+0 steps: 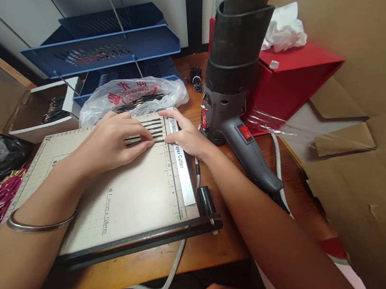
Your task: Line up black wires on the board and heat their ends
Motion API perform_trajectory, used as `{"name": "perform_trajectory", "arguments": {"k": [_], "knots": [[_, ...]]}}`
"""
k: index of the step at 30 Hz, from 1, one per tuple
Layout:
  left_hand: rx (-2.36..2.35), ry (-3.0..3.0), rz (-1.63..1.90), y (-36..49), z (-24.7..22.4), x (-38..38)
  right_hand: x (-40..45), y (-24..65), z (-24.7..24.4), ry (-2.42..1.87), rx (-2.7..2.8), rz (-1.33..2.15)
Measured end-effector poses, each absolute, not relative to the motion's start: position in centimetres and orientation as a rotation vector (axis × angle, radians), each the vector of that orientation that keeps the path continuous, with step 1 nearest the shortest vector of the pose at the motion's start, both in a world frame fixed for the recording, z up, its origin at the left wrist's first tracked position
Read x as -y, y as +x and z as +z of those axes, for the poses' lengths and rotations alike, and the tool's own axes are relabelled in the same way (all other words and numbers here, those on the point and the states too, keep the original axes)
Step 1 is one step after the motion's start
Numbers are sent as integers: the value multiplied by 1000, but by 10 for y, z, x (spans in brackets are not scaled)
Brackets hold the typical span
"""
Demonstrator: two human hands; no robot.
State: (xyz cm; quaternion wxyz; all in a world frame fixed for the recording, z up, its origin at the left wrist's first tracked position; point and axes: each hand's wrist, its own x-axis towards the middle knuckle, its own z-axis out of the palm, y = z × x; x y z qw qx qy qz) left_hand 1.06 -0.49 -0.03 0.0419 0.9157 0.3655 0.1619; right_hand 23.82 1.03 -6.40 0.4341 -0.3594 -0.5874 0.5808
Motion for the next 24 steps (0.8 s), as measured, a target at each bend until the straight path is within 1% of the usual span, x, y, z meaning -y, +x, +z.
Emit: {"name": "perform_trajectory", "arguments": {"k": [16,24], "knots": [[-1103,2801,556,10,-3,4,-10,238,-63,-894,1481,1427],[-1113,2808,529,10,-2,4,-8,237,-63,-906,1491,1409]]}}
